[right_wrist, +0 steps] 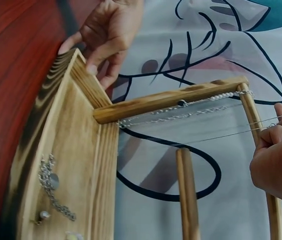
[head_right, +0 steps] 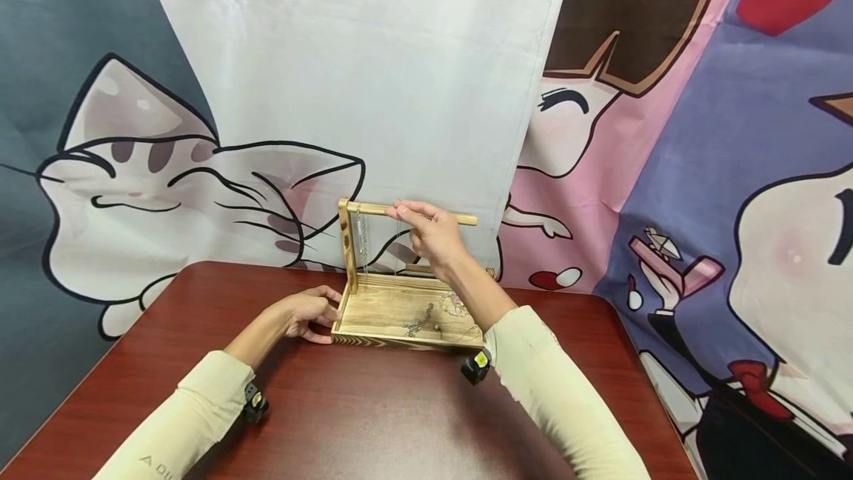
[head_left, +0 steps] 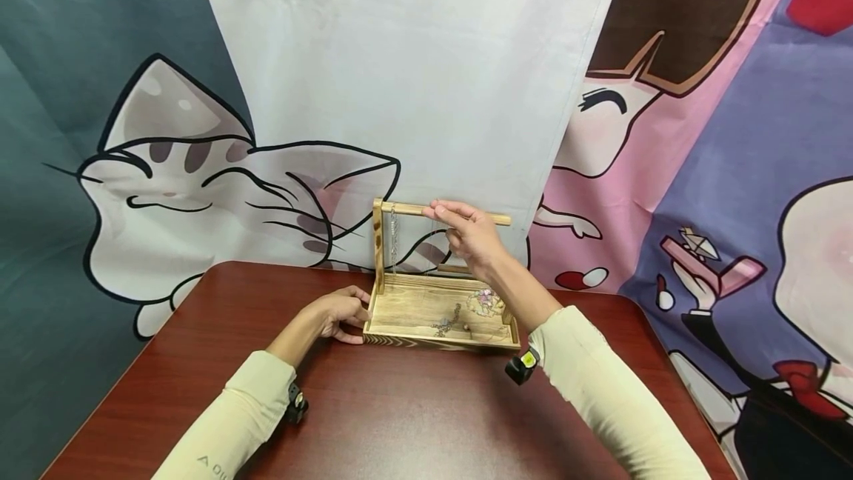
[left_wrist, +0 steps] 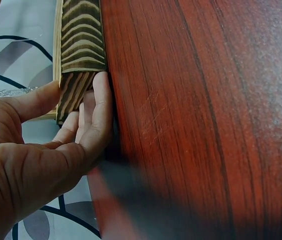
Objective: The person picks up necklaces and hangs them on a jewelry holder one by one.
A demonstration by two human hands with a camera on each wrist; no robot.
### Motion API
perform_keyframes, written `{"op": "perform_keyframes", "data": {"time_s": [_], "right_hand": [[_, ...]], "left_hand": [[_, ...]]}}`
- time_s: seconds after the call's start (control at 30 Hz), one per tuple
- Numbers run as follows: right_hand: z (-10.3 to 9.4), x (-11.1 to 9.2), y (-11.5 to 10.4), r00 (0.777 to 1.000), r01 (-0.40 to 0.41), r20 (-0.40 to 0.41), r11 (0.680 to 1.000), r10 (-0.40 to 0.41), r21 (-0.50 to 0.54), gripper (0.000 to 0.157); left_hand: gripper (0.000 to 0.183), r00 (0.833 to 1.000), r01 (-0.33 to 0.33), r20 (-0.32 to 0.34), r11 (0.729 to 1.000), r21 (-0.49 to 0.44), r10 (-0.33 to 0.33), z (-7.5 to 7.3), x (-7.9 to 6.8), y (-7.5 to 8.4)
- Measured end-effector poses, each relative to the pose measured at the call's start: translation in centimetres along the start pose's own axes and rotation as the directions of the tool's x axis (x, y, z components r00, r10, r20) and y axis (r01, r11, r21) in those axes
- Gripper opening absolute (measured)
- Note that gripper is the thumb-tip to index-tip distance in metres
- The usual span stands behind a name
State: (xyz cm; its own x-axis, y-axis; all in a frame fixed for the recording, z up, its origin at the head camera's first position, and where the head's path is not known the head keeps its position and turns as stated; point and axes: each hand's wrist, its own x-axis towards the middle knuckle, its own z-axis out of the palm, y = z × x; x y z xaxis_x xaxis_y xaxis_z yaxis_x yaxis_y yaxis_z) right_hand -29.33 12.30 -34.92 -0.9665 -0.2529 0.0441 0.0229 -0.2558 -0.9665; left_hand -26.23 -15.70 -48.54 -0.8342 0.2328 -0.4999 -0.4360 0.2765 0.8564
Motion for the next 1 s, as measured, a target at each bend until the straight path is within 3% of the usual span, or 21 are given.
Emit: {"op": "perform_keyframes", "data": {"time_s": [0.47,0.77,1.0], "right_hand": [[-1.9,0.7,-1.8,0.999,0.037,-0.038,0.999,-0.036,0.035,0.017],[-3.1,0.4,-2.7,0.999,0.032,-0.039,0.999,-0.032,-0.013,0.045],[-4.1,0.2,-2.9,0.997,0.041,-0.065,0.999,-0.04,0.021,0.031]], "left_hand": [[0.047,1.0,-0.002,-0.002,1.0,-0.005,0.002,0.0,0.0,0.0],[0.047,1.0,0.003,-0.005,1.0,-0.009,-0.003,-0.1,0.2,0.0],[0.047,1.0,0.003,-0.004,1.0,-0.01,-0.003,-0.1,0.1,0.0]]}}
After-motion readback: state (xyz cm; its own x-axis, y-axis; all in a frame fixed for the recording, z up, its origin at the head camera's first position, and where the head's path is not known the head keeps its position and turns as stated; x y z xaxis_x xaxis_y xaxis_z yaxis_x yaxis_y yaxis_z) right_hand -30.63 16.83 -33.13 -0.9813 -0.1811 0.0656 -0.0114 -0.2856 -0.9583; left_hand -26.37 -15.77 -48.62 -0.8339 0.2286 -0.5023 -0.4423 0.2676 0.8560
